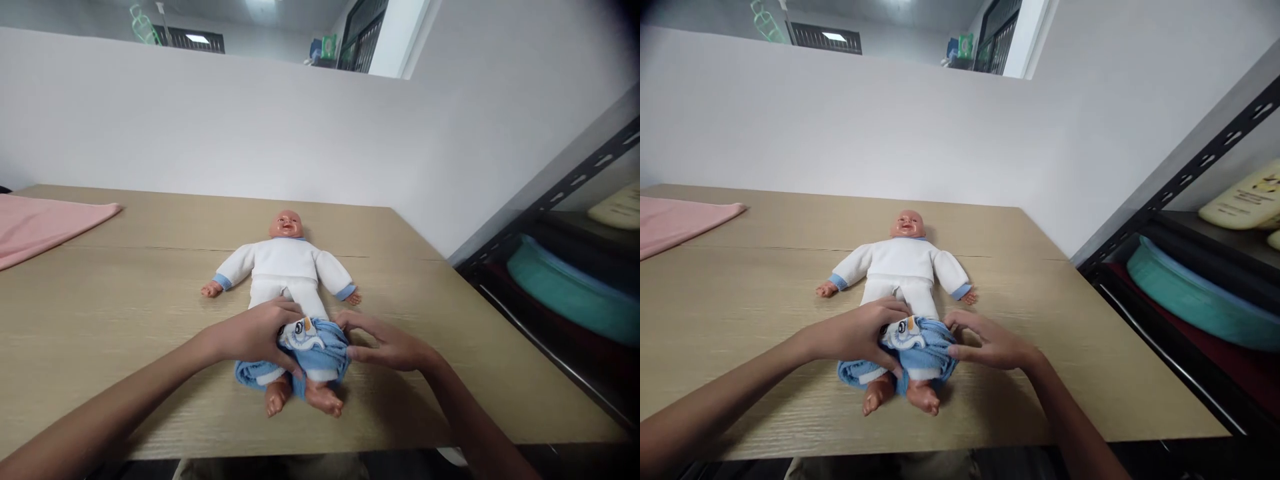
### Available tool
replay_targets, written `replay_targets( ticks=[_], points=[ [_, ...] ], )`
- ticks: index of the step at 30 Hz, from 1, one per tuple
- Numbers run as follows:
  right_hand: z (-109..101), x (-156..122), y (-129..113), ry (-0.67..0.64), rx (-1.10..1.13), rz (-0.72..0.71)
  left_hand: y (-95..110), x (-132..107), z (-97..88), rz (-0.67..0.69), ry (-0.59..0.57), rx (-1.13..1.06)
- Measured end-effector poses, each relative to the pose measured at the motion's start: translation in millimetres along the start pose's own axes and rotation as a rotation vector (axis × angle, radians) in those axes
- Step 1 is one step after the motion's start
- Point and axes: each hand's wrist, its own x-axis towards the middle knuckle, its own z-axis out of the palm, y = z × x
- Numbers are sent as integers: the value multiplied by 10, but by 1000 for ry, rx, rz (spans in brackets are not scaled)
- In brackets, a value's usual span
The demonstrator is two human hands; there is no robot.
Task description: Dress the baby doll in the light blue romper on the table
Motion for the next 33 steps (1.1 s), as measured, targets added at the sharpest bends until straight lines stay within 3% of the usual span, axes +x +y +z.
replay_targets(
  ticks=[2, 8, 12, 15, 18, 22, 25, 29, 33],
  points=[
    [-35, 47, -39, 35, -4, -28, 53, -156, -63, -53, -23, 32],
    [-55, 258, -133, 3, -44, -73, 57, -750, -189, -268, 120, 80],
    [13, 418, -18, 105, 131, -104, -13, -1006, -174, -324, 107, -54],
    [145, 545, 157, 225, 234, -73, -51, -1049, -92, -329, 138, -154],
    [267, 606, 308, 304, 220, -59, -120, -1019, 63, -330, 252, -226],
    [268, 532, 343, 168, 186, -37, -237, -997, 288, -404, 455, -320],
    [202, 460, 275, 69, 167, -77, -263, -1042, 355, -482, 453, -371],
    [231, 474, 221, 215, 73, -173, -220, -1105, 301, -421, 439, -243],
    [389, 555, 297, 367, 218, -182, -243, -1037, 267, -300, 479, -78]
  ],
)
